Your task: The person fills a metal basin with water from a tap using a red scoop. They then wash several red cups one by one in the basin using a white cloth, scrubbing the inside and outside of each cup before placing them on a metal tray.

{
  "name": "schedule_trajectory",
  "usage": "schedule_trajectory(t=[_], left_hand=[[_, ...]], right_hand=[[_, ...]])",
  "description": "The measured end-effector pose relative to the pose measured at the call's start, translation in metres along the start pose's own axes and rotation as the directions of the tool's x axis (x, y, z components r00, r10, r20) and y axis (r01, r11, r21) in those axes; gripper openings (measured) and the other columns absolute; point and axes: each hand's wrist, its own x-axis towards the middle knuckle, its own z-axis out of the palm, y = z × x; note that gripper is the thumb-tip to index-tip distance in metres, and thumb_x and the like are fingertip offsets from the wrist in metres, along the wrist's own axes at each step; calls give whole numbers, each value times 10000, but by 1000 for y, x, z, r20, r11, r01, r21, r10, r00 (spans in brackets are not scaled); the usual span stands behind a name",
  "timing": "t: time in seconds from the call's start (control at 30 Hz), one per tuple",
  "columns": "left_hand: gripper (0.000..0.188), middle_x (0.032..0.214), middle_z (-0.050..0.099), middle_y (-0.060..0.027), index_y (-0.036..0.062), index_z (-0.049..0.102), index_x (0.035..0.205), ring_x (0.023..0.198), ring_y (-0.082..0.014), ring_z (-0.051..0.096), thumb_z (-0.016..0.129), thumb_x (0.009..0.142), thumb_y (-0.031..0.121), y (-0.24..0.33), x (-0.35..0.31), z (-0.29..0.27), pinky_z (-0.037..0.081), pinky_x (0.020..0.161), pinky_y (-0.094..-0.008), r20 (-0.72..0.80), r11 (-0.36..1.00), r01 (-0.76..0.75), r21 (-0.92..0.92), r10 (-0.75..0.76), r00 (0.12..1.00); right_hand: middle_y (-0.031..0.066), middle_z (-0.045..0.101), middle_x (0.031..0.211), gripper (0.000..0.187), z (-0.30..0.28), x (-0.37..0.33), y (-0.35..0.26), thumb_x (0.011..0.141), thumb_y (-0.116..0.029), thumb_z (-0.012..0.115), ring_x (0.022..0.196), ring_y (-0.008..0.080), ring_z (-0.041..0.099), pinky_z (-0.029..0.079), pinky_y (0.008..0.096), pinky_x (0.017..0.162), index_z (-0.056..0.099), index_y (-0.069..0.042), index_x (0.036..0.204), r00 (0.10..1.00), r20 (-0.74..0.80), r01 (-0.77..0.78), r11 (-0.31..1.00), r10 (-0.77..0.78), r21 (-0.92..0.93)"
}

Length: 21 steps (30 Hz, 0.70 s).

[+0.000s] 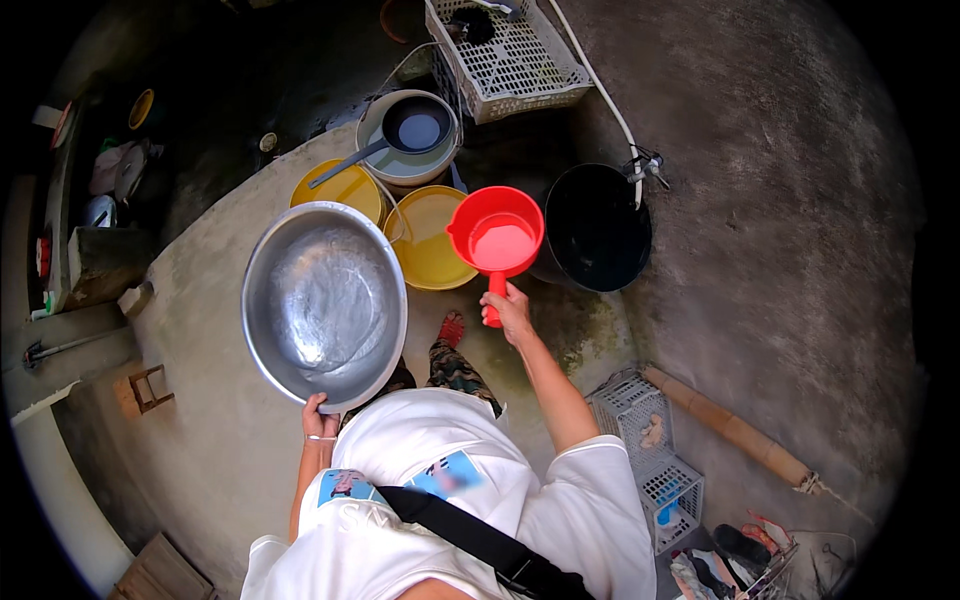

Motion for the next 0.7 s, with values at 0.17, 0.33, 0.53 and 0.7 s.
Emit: schedule_trajectory(t=[0.17, 0.33, 0.53, 0.7], left_hand=[[128, 892, 604, -108, -11, 561, 845, 868, -231, 597, 561, 718, -7, -2, -42, -6, 495, 846, -360, -119, 994, -109, -25, 105, 987], [162, 902, 606, -101, -31, 556, 880, 876, -222, 599, 549, 719, -23, 5, -60, -52, 504, 838, -352, -144, 982, -157, -104, 142, 979], [153, 911, 603, -87, -34, 554, 878, 889, -200, 588, 546, 725, -29, 13, -71, -75, 496, 854, -339, -197, 958, -216, -187, 179, 964], [107, 871, 606, -85, -13, 573, 828, 855, -203, 595, 557, 722, -21, 39, -69, -112, 501, 828, -336, -215, 960, -208, -185, 167, 962]], right_hand=[[95, 574, 622, 106, 31, 54, 33, 750, -61, 610, 464, 166, 564, 484, 295, 386, 558, 19, 798, 981, -49, -195, 968, 190, -156], [78, 570, 635, 145, 52, 97, 70, 744, -102, 617, 462, 148, 548, 500, 287, 395, 558, 17, 804, 967, -159, -243, 913, 200, -329], [75, 577, 765, 279, 56, 98, 86, 785, -131, 584, 486, 125, 535, 507, 272, 401, 551, -1, 1030, 925, -348, -256, 927, 152, -274], [99, 594, 869, 416, 38, 67, 94, 796, -131, 585, 534, 137, 560, 514, 282, 413, 499, -40, 1193, 879, -458, -350, 832, 132, -431]])
